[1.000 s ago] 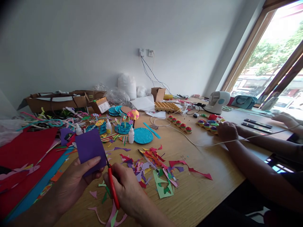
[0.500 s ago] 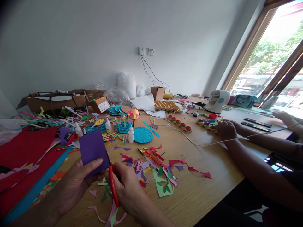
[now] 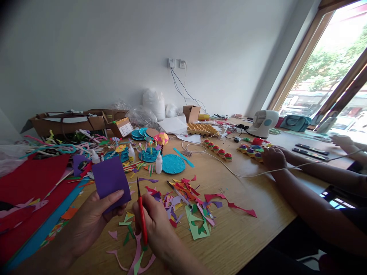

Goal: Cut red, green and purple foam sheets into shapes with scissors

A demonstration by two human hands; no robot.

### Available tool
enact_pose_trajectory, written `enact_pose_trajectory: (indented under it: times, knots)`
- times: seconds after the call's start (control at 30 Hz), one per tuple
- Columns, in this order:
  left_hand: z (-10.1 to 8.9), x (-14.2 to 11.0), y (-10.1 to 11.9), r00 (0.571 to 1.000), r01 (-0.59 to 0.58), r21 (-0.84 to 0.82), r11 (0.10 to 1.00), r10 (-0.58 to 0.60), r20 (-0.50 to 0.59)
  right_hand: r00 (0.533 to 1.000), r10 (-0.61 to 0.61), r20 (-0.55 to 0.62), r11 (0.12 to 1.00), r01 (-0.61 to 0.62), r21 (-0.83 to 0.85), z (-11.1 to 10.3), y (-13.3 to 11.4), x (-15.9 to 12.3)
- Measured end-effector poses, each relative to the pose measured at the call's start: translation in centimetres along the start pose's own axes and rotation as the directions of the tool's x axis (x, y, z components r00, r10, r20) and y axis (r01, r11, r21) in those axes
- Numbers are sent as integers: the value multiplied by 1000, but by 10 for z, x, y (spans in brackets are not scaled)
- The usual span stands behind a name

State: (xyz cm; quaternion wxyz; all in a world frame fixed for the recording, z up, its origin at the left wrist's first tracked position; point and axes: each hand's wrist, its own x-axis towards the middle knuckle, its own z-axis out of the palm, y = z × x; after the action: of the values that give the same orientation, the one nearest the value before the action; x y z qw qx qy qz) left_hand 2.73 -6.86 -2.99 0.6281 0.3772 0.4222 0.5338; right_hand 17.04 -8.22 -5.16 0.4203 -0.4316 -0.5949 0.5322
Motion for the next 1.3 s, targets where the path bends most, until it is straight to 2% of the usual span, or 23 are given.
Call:
enact_pose_trajectory:
  times: [0.17,0.27,0.4,0.53,0.73,0.8,0.9,1.03,1.13,1.3]
  knots:
    - [-1,3,-2,993,-115,139,984,111,32,995,-28,-99,981,47,190,2,-15,10]
    - [-2,1,-2,991,-129,186,974,120,57,988,-80,-131,962,111,250,4,-14,20]
    - [-7,2,1,987,-136,244,960,109,122,989,-73,-131,960,106,258,6,-14,29]
    - [-12,7,4,984,-145,295,944,108,140,987,-77,-139,972,105,210,9,-18,28]
    - [-23,9,22,980,-187,213,959,196,-22,989,-68,-131,985,87,146,8,-9,25]
    - [-27,9,31,973,-208,165,964,221,-65,992,-79,-99,995,85,54,6,-5,23]
    - [-30,10,38,972,-210,98,973,219,-83,998,-63,12,992,64,-106,6,-4,17]
    - [-30,10,34,977,-175,3,985,174,-120,987,-53,149,972,85,-219,10,-8,12]
    - [-31,10,29,973,-187,-64,980,176,-152,986,-64,157,962,103,-253,13,-9,11]
    - [-33,10,27,984,-156,-84,984,148,-94,986,-72,149,946,114,-303,17,-7,12]
